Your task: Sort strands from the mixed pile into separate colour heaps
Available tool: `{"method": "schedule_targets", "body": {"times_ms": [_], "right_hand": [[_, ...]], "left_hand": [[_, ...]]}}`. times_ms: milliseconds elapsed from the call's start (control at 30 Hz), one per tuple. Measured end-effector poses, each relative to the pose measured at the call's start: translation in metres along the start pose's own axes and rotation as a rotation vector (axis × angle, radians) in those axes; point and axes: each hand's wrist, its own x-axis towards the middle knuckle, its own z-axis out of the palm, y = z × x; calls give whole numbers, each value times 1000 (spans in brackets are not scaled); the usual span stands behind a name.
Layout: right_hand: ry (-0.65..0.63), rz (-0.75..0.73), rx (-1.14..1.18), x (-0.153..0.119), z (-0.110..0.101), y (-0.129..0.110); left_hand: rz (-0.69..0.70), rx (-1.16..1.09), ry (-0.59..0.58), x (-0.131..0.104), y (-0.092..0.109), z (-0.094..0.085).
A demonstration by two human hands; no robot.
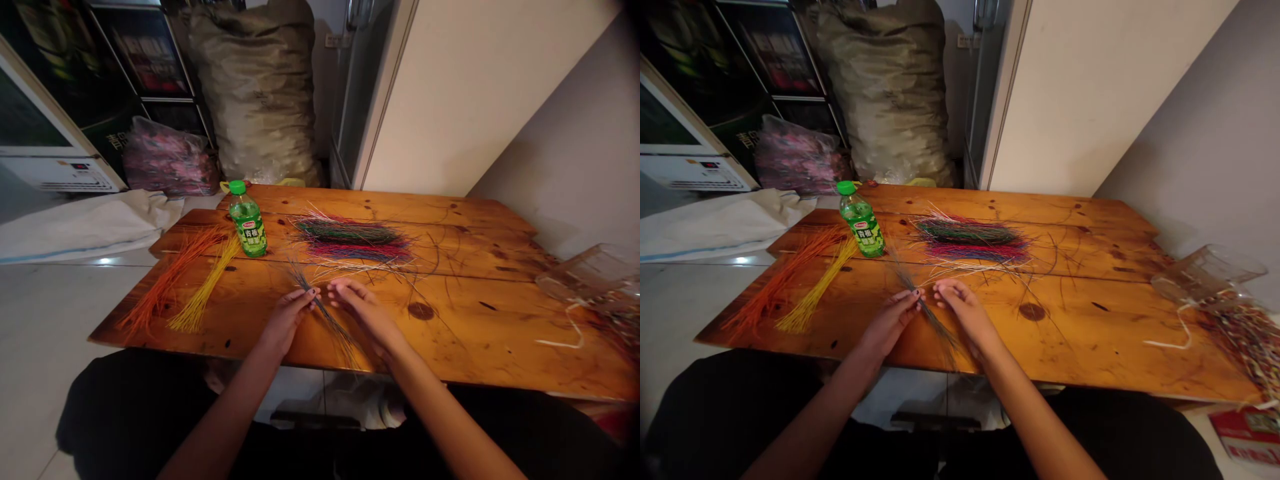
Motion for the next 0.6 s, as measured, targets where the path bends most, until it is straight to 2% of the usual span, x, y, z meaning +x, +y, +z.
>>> {"method": "schedule_targets", "body": {"times_ms": [67, 200, 367, 500, 600], "right_hand": [[-84, 62, -84, 3, 0, 5], [-243, 179, -67, 7, -2, 10], [-339, 277, -39, 2, -5, 5], [-402, 270, -40, 0, -3, 4], [-404, 266, -26, 0, -2, 6]], "left_hand": [[27, 16, -19, 0, 3, -2], [53, 84, -46, 0, 3, -4], [57, 130, -100, -1, 4, -3], [21, 160, -193, -4, 7, 0], [15, 199, -197, -5, 8, 0]]}}
